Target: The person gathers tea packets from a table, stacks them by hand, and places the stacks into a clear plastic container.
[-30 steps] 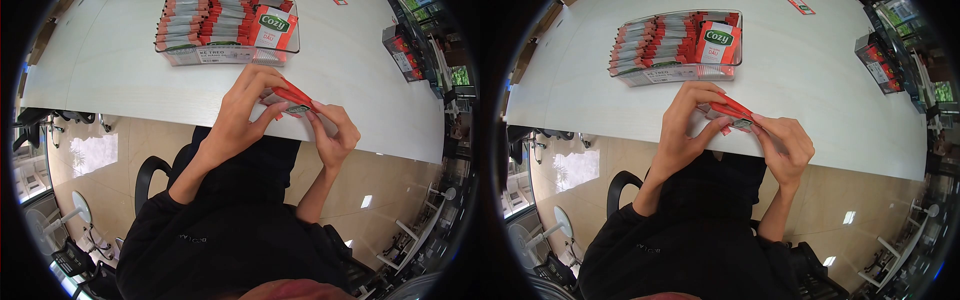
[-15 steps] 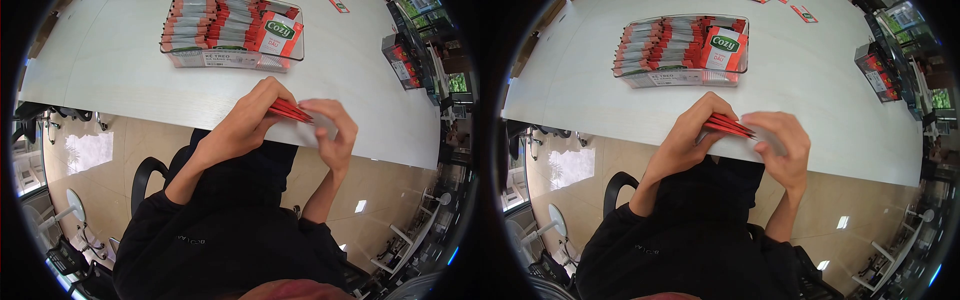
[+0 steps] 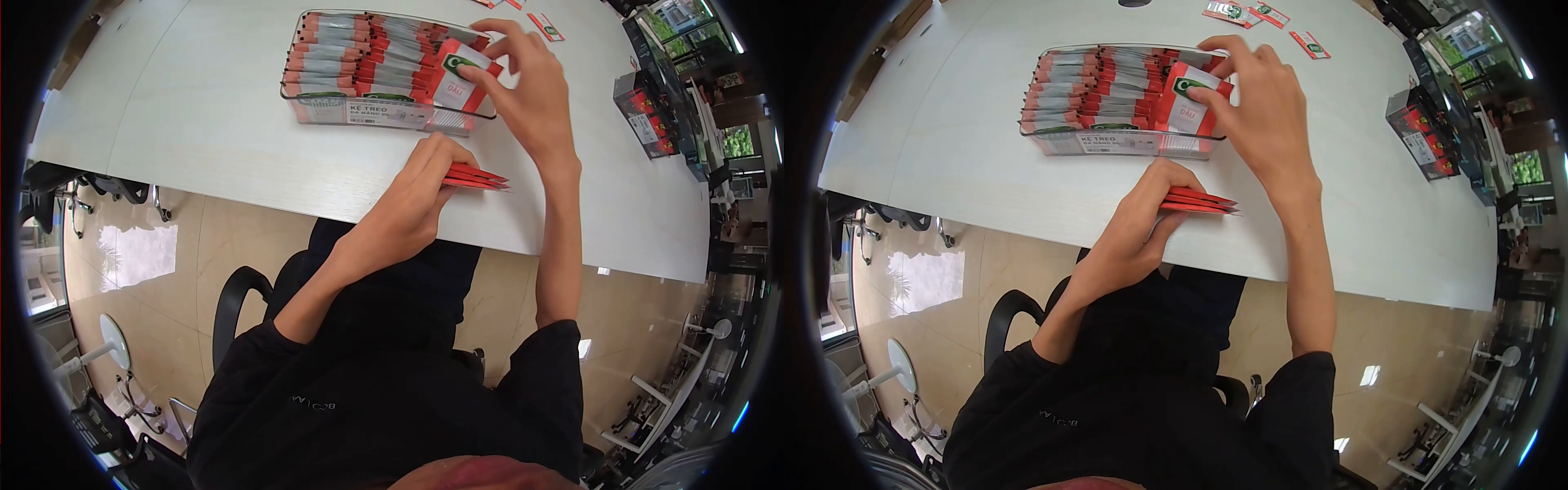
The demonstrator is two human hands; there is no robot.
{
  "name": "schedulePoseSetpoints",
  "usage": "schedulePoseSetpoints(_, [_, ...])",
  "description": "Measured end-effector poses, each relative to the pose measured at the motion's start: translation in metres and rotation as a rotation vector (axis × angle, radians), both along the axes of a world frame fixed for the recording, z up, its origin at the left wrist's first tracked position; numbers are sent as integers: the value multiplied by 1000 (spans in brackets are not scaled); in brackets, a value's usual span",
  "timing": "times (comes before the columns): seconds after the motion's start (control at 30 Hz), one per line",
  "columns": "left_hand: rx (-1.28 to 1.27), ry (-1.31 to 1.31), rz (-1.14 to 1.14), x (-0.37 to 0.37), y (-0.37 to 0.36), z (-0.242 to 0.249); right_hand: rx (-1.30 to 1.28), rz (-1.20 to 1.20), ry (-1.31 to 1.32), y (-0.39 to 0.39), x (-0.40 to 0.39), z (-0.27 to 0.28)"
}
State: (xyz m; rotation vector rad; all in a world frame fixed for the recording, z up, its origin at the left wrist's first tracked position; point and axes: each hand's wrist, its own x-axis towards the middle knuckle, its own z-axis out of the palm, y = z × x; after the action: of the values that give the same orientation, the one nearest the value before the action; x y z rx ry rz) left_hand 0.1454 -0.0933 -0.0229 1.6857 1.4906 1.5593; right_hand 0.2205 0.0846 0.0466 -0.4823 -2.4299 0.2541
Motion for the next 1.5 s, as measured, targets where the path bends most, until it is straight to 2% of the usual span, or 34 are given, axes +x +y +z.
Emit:
schedulePoseSetpoints(0.03, [-12, -5, -8, 0, 0, 0, -167, -13, 60, -3, 6, 4])
schedulePoseSetpoints(0.1, [-12, -19, -5, 0, -1, -1, -193, 10, 118, -10, 26, 9])
schedulePoseSetpoints(0.23, [-36, -53, 7, 1, -3, -5, -453, -110, 377, -35, 76, -6])
schedulePoseSetpoints(0.27, [-37, -59, 10, 2, -3, -7, -454, -108, 372, -43, 86, -13])
schedulePoseSetpoints(0.33, [-55, -239, -18, 5, -4, -9, -541, -168, 287, -56, 103, -25])
schedulePoseSetpoints(0.5, [-9, -132, 66, 6, -1, -14, -643, -143, 244, -70, 111, -39])
schedulePoseSetpoints(0.57, [17, -123, 100, 9, 0, -12, -623, -115, 181, -67, 109, -40])
schedulePoseSetpoints(0.63, [57, 148, 258, 11, 1, -5, -535, -85, 104, -62, 109, -43])
schedulePoseSetpoints(0.67, [57, 151, 261, 11, 1, -3, -445, -57, 24, -61, 109, -44])
schedulePoseSetpoints(0.8, [8, 79, 113, 6, -4, -6, -451, 67, -53, -60, 103, -32])
schedulePoseSetpoints(0.87, [-29, 23, 58, 6, -6, -7, -365, 232, -129, -51, 101, -24])
schedulePoseSetpoints(1.03, [10, -59, 200, 12, -4, 0, -399, 142, -2, -29, 79, 12])
schedulePoseSetpoints(1.1, [22, -23, 158, 8, -2, -1, -400, 130, 48, -19, 61, 22])
schedulePoseSetpoints(1.17, [27, 18, 121, 7, -2, -2, -380, 189, -137, -15, 38, 26])
schedulePoseSetpoints(1.23, [12, 36, 193, 7, -2, -3, -299, 223, -174, -11, 20, 20])
schedulePoseSetpoints(1.3, [31, 44, 214, 7, -1, -7, -33, 90, -368, -13, 6, 17])
schedulePoseSetpoints(1.33, [48, 49, 232, 6, 0, -8, -28, 95, -366, -11, 2, 16])
schedulePoseSetpoints(1.4, [53, 50, 233, 6, 0, -7, 152, 5, -521, -7, -4, 11])
schedulePoseSetpoints(1.5, [44, 34, 219, 6, 0, -6, 198, -19, -523, -7, -11, 3])
